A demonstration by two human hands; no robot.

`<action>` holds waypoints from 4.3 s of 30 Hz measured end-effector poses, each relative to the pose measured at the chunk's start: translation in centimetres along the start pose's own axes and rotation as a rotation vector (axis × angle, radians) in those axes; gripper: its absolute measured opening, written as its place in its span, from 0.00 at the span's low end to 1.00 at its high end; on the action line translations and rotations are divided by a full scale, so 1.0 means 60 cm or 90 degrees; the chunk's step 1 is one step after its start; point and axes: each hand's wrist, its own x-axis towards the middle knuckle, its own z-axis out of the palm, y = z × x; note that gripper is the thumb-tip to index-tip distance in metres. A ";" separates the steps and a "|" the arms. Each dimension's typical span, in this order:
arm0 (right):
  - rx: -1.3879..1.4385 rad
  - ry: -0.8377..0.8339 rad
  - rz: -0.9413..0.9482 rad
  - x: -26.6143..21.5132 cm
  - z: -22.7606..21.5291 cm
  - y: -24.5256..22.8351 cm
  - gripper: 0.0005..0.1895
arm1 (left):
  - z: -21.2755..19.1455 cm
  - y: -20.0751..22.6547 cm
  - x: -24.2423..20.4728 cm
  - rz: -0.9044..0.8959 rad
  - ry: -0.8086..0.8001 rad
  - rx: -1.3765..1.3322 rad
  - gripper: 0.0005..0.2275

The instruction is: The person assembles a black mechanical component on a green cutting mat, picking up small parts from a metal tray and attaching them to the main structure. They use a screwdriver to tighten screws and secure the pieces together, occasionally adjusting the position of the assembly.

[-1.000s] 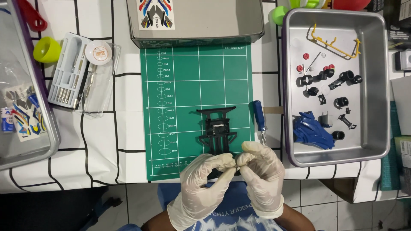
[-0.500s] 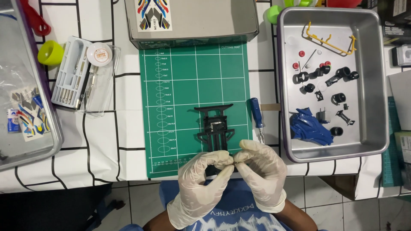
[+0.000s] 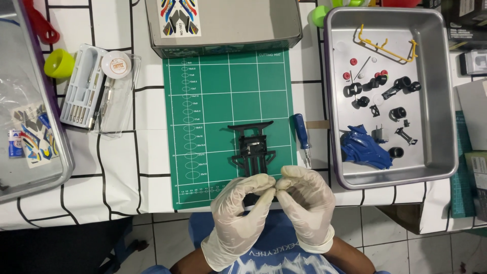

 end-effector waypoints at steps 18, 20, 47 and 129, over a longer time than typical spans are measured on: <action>-0.292 -0.167 -0.097 0.029 -0.048 -0.032 0.17 | -0.024 -0.001 0.004 0.232 -0.114 0.147 0.07; -0.293 -0.226 -0.117 0.037 -0.051 -0.050 0.17 | -0.026 -0.021 -0.017 0.268 -0.106 0.173 0.12; -0.384 -0.278 -0.087 0.135 -0.009 -0.053 0.12 | -0.074 -0.053 0.014 0.045 -0.244 0.166 0.08; -0.669 -0.578 -0.332 0.199 0.024 -0.052 0.17 | -0.066 -0.074 0.008 0.114 -0.262 0.632 0.64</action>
